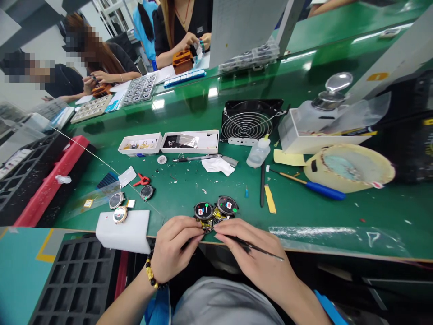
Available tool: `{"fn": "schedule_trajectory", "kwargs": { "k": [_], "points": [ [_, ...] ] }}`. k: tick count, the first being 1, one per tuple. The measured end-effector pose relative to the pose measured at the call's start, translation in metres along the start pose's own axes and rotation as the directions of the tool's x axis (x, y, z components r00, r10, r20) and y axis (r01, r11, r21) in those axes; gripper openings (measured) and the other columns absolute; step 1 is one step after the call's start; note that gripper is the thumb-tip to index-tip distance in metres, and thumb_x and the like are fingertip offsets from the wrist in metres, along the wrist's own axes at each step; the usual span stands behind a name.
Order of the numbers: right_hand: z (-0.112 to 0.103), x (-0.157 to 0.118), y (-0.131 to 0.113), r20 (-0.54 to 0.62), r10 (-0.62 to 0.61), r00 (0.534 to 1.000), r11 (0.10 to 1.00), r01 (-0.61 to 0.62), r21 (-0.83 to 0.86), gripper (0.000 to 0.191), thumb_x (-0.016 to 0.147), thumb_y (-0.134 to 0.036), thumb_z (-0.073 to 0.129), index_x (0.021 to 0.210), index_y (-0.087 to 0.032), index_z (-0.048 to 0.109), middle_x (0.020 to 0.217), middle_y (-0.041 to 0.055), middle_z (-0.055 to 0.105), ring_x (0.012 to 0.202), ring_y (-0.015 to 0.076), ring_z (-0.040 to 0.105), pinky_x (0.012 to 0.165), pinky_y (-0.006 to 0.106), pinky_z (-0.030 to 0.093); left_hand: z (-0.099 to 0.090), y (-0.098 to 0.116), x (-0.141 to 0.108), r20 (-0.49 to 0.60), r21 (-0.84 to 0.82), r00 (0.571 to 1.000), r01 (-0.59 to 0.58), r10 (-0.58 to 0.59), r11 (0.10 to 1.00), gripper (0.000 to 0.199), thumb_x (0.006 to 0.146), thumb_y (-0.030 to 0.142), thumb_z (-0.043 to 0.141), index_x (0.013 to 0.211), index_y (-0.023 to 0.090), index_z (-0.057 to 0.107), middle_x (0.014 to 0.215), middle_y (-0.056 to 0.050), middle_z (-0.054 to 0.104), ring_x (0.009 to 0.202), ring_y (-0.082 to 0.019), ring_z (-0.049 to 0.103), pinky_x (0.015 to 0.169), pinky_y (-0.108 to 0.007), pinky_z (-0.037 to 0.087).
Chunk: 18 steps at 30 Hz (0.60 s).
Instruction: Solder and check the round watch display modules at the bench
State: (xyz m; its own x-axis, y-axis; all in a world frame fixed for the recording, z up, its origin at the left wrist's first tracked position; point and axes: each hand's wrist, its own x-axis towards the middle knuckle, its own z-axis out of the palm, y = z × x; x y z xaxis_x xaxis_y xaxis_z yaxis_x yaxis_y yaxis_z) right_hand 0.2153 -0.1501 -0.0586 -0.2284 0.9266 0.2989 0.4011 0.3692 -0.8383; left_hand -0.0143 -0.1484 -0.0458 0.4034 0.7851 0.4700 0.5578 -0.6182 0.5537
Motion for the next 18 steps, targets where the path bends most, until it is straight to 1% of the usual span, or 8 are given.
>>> {"fn": "schedule_trajectory", "kwargs": {
  "k": [5, 8, 10, 13, 18],
  "points": [
    [0.000, 0.004, -0.004, -0.004, 0.037, 0.999, 0.999, -0.037, -0.007, 0.013, 0.101, -0.029, 0.065, 0.097, -0.027, 0.078, 0.104, -0.0001, 0.079, 0.094, 0.0196, 0.077, 0.090, 0.029, 0.064, 0.002, -0.008, -0.002, 0.037, 0.056, 0.987, -0.157, 0.155, 0.986, 0.021, 0.099, 0.009, 0.064, 0.117, 0.018, 0.068, 0.117, -0.005, 0.079, 0.111, -0.019, 0.071, 0.099, -0.033, 0.061],
    [0.001, 0.005, -0.005, -0.017, 0.034, 0.999, 0.999, -0.034, -0.007, 0.014, 0.102, -0.030, 0.064, 0.097, -0.026, 0.077, 0.104, 0.0005, 0.079, 0.094, 0.0201, 0.077, 0.088, 0.030, 0.063, 0.003, -0.012, -0.004, 0.034, 0.080, 0.977, -0.213, 0.211, 0.974, 0.021, 0.100, 0.010, 0.063, 0.119, 0.017, 0.068, 0.117, -0.005, 0.080, 0.113, -0.018, 0.072, 0.099, -0.032, 0.062],
    [0.001, 0.005, -0.005, -0.025, 0.020, 0.999, 1.000, -0.021, -0.019, 0.013, 0.103, -0.030, 0.065, 0.097, -0.027, 0.076, 0.103, -0.0005, 0.079, 0.094, 0.0193, 0.076, 0.087, 0.028, 0.062, 0.004, -0.013, -0.006, 0.024, 0.086, 0.972, -0.234, 0.233, 0.968, 0.020, 0.100, 0.009, 0.063, 0.118, 0.016, 0.069, 0.116, -0.005, 0.080, 0.113, -0.019, 0.073, 0.099, -0.032, 0.063],
    [0.001, 0.006, -0.005, -0.032, 0.008, 0.999, 0.999, -0.009, -0.043, 0.011, 0.104, -0.031, 0.064, 0.097, -0.028, 0.073, 0.102, -0.0033, 0.078, 0.093, 0.0169, 0.075, 0.087, 0.025, 0.060, 0.004, -0.014, -0.006, 0.023, 0.094, 0.972, -0.236, 0.235, 0.967, 0.019, 0.099, 0.009, 0.064, 0.117, 0.015, 0.069, 0.117, -0.005, 0.080, 0.113, -0.019, 0.073, 0.098, -0.032, 0.063],
    [0.003, 0.007, -0.005, -0.042, -0.012, 0.999, 0.997, 0.009, -0.074, 0.010, 0.105, -0.031, 0.062, 0.100, -0.028, 0.071, 0.102, -0.0054, 0.077, 0.094, 0.0155, 0.074, 0.089, 0.025, 0.057, 0.004, -0.014, -0.006, 0.019, 0.118, 0.967, -0.253, 0.253, 0.960, 0.019, 0.099, 0.009, 0.065, 0.116, 0.014, 0.070, 0.116, -0.005, 0.080, 0.111, -0.019, 0.074, 0.098, -0.032, 0.064]
  ]
}}
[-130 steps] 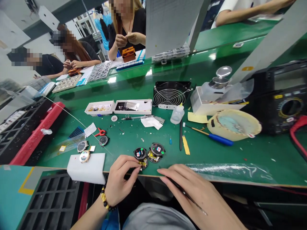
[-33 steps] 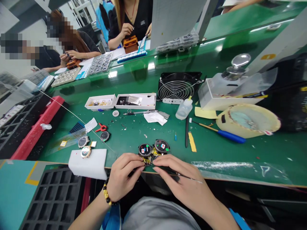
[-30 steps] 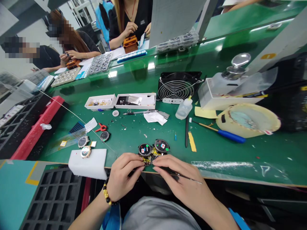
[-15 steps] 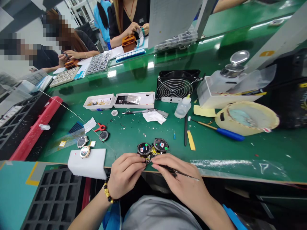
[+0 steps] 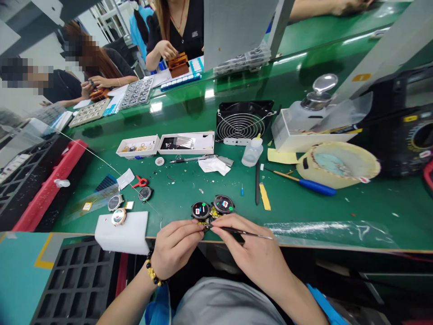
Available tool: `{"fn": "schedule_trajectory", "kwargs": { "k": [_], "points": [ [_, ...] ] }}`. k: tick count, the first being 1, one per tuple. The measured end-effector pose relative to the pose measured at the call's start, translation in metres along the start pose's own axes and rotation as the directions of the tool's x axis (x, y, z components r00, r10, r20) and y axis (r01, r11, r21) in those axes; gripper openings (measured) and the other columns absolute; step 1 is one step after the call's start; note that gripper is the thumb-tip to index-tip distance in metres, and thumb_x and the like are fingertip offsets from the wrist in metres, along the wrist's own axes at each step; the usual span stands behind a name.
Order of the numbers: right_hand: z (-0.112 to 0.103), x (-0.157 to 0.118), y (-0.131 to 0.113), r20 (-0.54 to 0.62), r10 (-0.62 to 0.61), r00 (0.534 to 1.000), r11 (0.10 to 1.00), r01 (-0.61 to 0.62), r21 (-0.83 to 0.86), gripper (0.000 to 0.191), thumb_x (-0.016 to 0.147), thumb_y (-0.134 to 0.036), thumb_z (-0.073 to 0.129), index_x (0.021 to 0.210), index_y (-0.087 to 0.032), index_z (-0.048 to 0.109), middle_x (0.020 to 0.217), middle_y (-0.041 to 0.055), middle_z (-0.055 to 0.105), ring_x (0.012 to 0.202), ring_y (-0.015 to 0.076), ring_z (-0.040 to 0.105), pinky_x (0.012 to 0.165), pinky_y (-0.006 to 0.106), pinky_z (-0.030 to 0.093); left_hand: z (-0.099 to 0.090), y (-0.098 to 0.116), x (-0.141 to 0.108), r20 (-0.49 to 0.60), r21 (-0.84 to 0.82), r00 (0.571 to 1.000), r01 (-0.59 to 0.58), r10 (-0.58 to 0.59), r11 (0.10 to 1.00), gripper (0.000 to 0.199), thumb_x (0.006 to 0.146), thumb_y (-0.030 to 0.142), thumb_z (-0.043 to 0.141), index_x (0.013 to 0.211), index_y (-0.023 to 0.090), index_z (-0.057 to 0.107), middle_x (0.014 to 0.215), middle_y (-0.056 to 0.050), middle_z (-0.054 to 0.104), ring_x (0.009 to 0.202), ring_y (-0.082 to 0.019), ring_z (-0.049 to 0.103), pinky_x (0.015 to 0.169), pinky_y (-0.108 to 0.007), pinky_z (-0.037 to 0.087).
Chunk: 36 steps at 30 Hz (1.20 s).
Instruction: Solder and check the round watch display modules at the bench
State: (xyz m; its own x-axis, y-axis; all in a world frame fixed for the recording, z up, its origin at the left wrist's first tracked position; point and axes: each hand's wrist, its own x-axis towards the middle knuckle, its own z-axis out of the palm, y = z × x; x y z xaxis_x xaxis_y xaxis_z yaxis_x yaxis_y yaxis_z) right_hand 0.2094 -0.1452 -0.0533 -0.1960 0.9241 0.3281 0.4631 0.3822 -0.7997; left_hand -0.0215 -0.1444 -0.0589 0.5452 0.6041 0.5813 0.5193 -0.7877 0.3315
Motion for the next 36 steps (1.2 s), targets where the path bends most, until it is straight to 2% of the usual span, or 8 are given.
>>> {"fn": "schedule_trajectory", "kwargs": {
  "k": [8, 18, 31, 36],
  "points": [
    [0.0030, -0.0028, 0.0003, -0.053, -0.045, 0.998, 0.999, 0.047, 0.028, 0.008, 0.103, -0.026, 0.066, 0.100, -0.030, 0.071, 0.104, -0.0079, 0.077, 0.094, 0.0124, 0.075, 0.089, 0.021, 0.056, -0.0003, -0.0008, 0.0010, -0.017, 0.009, 1.000, -0.024, 0.024, 1.000, 0.017, 0.099, 0.009, 0.065, 0.114, 0.014, 0.071, 0.112, -0.005, 0.081, 0.111, -0.020, 0.075, 0.097, -0.032, 0.064],
    [0.0054, -0.0008, 0.0010, -0.072, -0.109, 0.991, 0.993, 0.112, 0.029, 0.010, 0.103, -0.021, 0.065, 0.101, -0.028, 0.072, 0.104, -0.0057, 0.077, 0.095, 0.0120, 0.075, 0.091, 0.019, 0.057, -0.0016, -0.0002, 0.0010, -0.005, -0.003, 1.000, -0.015, 0.015, 1.000, 0.017, 0.099, 0.008, 0.063, 0.113, 0.015, 0.070, 0.109, -0.006, 0.081, 0.112, -0.019, 0.074, 0.096, -0.030, 0.063],
    [0.0063, -0.0005, 0.0041, -0.027, -0.021, 0.999, 0.999, 0.022, 0.026, 0.010, 0.104, -0.027, 0.063, 0.098, -0.028, 0.071, 0.102, -0.0057, 0.077, 0.095, 0.0151, 0.074, 0.088, 0.025, 0.056, -0.0002, -0.0014, 0.0009, -0.013, 0.012, 0.999, -0.030, 0.030, 0.999, 0.017, 0.099, 0.008, 0.063, 0.113, 0.014, 0.070, 0.115, -0.007, 0.080, 0.112, -0.020, 0.074, 0.097, -0.031, 0.063],
    [0.0034, 0.0011, -0.0038, 0.027, 0.051, 0.998, 0.995, -0.053, 0.079, 0.011, 0.105, -0.028, 0.062, 0.100, -0.027, 0.072, 0.103, -0.0031, 0.077, 0.097, 0.0174, 0.073, 0.090, 0.028, 0.056, -0.0022, 0.0023, 0.0036, 0.013, 0.000, 1.000, 0.019, -0.019, 1.000, 0.015, 0.100, 0.009, 0.060, 0.111, 0.015, 0.069, 0.113, -0.008, 0.079, 0.110, -0.020, 0.073, 0.097, -0.033, 0.063]
  ]
}}
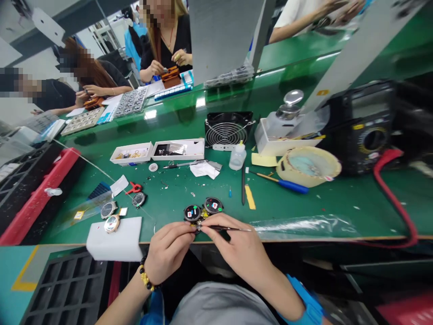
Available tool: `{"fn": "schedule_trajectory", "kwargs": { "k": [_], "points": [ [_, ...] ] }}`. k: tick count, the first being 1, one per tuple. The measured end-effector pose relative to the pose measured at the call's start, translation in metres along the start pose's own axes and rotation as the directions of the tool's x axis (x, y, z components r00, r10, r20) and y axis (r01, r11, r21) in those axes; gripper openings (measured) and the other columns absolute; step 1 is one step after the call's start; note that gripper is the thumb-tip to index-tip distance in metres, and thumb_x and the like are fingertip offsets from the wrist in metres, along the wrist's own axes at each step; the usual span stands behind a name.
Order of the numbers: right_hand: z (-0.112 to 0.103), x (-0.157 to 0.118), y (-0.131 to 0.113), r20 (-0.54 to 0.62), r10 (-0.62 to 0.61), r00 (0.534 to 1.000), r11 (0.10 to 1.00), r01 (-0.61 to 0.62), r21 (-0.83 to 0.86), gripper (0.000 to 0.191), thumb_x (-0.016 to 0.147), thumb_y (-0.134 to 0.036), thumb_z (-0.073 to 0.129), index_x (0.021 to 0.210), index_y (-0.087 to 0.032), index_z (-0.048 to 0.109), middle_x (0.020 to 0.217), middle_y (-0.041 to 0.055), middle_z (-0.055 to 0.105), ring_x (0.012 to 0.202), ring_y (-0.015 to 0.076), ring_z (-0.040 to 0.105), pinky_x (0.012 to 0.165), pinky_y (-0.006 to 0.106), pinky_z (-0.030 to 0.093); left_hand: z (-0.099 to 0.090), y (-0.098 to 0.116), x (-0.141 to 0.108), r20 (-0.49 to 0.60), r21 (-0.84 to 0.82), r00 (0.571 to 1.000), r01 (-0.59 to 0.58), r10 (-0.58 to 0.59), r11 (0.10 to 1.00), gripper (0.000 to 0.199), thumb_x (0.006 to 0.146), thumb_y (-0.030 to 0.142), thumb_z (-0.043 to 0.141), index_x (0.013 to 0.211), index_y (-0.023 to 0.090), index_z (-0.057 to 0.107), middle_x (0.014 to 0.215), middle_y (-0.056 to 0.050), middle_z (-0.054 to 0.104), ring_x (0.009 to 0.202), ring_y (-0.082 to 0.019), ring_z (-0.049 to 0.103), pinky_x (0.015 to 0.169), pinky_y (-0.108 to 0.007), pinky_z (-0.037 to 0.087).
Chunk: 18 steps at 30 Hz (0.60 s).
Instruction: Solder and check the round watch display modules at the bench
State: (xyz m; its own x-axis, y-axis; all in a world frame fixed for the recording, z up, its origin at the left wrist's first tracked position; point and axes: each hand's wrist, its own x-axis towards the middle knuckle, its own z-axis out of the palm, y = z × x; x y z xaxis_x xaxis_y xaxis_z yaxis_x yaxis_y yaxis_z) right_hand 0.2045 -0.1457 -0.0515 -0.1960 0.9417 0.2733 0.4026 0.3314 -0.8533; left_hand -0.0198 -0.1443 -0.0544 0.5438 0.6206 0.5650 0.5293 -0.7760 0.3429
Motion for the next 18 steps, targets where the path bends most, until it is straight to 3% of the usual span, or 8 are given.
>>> {"fn": "schedule_trajectory", "kwargs": {
  "k": [4, 8, 10, 14, 18],
  "points": [
    [-0.020, 0.000, -0.007, -0.027, 0.051, 0.998, 0.997, -0.049, 0.066, 0.010, 0.104, -0.029, 0.064, 0.103, -0.027, 0.074, 0.105, 0.0001, 0.076, 0.101, 0.0189, 0.072, 0.092, 0.030, 0.057, -0.001, 0.003, 0.001, -0.001, -0.050, 0.999, 0.050, -0.050, 0.998, 0.016, 0.101, 0.008, 0.059, 0.111, 0.016, 0.068, 0.111, -0.008, 0.078, 0.108, -0.019, 0.073, 0.096, -0.034, 0.063],
    [-0.057, -0.001, 0.007, -0.298, 0.047, 0.953, 0.998, -0.056, -0.024, 0.009, 0.102, -0.031, 0.067, 0.104, -0.026, 0.074, 0.113, 0.0042, 0.074, 0.109, 0.0226, 0.070, 0.100, 0.037, 0.056, -0.001, 0.005, 0.004, -0.032, -0.111, 0.998, 0.057, -0.061, 0.992, 0.015, 0.101, 0.008, 0.059, 0.109, 0.017, 0.067, 0.110, -0.008, 0.078, 0.107, -0.019, 0.073, 0.094, -0.033, 0.064],
    [-0.073, -0.001, 0.021, -0.376, 0.042, 0.926, 0.992, -0.082, -0.093, 0.013, 0.103, -0.034, 0.065, 0.110, -0.026, 0.072, 0.121, 0.0052, 0.072, 0.116, 0.0239, 0.067, 0.104, 0.040, 0.054, -0.002, 0.006, 0.005, -0.041, -0.120, 0.997, 0.065, -0.071, 0.991, 0.012, 0.101, 0.009, 0.060, 0.107, 0.017, 0.067, 0.109, -0.008, 0.078, 0.105, -0.019, 0.073, 0.094, -0.032, 0.064],
    [-0.086, -0.005, 0.042, -0.304, 0.006, 0.953, 0.953, -0.098, -0.287, 0.028, 0.104, -0.038, 0.061, 0.129, -0.027, 0.064, 0.138, 0.0072, 0.064, 0.128, 0.0264, 0.061, 0.108, 0.045, 0.052, -0.003, 0.007, 0.005, -0.041, -0.124, 0.994, 0.091, -0.097, 0.988, 0.010, 0.101, 0.011, 0.061, 0.105, 0.018, 0.067, 0.108, -0.007, 0.078, 0.104, -0.019, 0.073, 0.094, -0.031, 0.063],
    [-0.087, -0.010, 0.048, -0.176, -0.069, 0.982, 0.881, -0.023, -0.473, 0.031, 0.106, -0.037, 0.059, 0.135, -0.026, 0.060, 0.144, 0.0093, 0.060, 0.133, 0.0281, 0.058, 0.114, 0.052, 0.048, -0.001, 0.005, 0.003, -0.026, -0.143, 0.994, 0.100, -0.105, 0.985, 0.010, 0.101, 0.011, 0.061, 0.107, 0.018, 0.066, 0.110, -0.008, 0.077, 0.106, -0.019, 0.072, 0.095, -0.032, 0.063]
  ]
}}
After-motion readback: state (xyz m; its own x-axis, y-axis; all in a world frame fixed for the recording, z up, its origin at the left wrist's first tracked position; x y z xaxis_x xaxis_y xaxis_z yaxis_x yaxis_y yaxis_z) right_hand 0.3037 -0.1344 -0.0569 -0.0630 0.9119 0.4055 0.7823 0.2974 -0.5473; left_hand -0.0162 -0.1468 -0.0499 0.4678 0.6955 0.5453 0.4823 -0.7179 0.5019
